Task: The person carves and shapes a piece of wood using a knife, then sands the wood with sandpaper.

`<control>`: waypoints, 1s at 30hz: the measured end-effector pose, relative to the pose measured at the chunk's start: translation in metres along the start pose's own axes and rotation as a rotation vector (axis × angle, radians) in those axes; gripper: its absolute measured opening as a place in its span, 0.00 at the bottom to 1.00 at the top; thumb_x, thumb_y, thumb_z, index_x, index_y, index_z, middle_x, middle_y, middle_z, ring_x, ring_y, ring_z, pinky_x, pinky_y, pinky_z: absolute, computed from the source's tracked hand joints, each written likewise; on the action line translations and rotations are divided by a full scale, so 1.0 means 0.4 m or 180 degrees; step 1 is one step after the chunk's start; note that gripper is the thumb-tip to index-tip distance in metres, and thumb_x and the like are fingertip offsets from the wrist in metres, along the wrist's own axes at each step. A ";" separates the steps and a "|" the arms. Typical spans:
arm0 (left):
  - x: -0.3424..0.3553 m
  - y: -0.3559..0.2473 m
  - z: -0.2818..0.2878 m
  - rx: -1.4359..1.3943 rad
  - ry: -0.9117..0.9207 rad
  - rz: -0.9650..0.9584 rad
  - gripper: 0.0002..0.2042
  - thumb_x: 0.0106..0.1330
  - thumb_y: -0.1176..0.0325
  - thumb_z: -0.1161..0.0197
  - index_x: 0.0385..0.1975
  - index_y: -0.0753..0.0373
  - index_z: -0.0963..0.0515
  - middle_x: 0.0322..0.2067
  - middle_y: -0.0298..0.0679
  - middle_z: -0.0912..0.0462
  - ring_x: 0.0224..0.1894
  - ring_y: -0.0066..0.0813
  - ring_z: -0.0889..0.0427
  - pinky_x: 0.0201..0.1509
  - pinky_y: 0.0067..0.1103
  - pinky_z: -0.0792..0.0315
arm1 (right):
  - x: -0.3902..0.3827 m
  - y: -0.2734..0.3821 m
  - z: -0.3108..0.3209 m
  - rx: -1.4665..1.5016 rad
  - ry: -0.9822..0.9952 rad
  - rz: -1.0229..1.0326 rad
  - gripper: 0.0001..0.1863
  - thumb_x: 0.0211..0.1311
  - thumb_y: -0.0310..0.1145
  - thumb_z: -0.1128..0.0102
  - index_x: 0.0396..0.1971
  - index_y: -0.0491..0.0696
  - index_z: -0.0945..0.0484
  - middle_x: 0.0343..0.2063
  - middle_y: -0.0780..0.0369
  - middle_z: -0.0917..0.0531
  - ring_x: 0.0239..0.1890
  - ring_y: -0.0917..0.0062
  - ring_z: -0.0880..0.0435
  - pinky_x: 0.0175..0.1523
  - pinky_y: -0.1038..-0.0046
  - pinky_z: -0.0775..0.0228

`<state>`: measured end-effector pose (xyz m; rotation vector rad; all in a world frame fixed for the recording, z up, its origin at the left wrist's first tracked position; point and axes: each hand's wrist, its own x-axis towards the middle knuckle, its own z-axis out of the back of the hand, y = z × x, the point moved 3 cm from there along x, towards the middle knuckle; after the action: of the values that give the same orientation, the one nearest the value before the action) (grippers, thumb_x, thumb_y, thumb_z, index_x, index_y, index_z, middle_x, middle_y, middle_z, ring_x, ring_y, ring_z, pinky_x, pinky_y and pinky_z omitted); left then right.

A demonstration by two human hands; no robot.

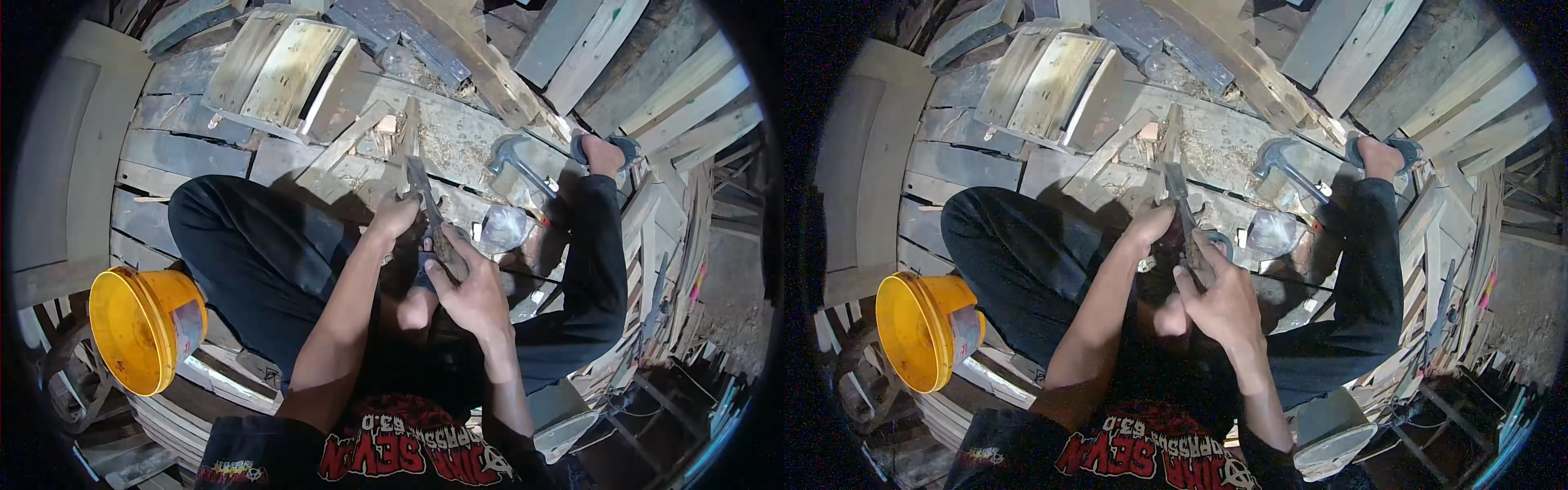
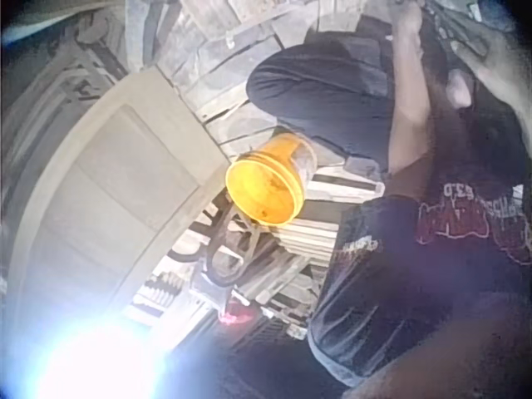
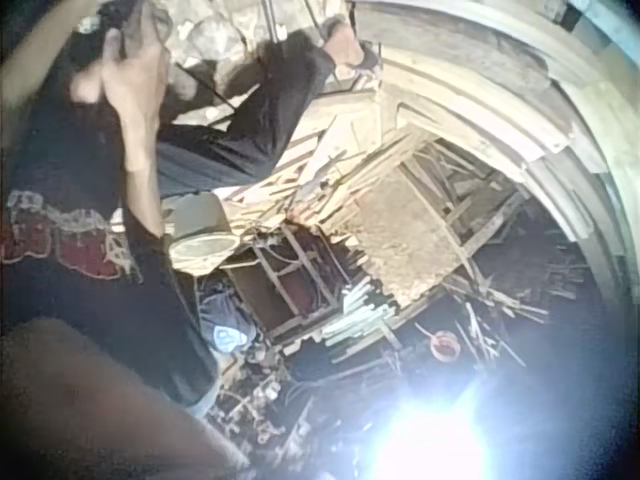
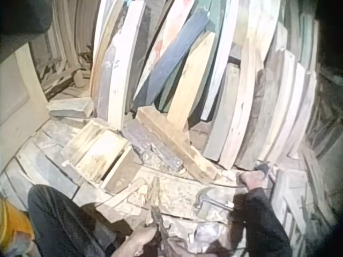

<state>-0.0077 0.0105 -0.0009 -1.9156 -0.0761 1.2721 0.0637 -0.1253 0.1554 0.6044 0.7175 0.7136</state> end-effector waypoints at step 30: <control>0.043 0.010 0.025 0.0096 -0.0315 -0.0415 0.15 0.64 0.69 0.35 0.42 0.76 0.16 0.37 0.44 0.14 0.39 0.29 0.17 0.42 0.29 0.25 | -0.003 0.014 -0.085 -0.0436 -0.0385 -0.0032 0.27 0.64 0.37 0.36 0.63 0.47 0.22 0.33 0.41 0.13 0.37 0.44 0.12 0.45 0.51 0.17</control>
<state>-0.0086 0.0215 -0.0180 -1.7916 -0.2280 1.2721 0.0354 -0.1144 0.1391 0.5136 0.5546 0.7045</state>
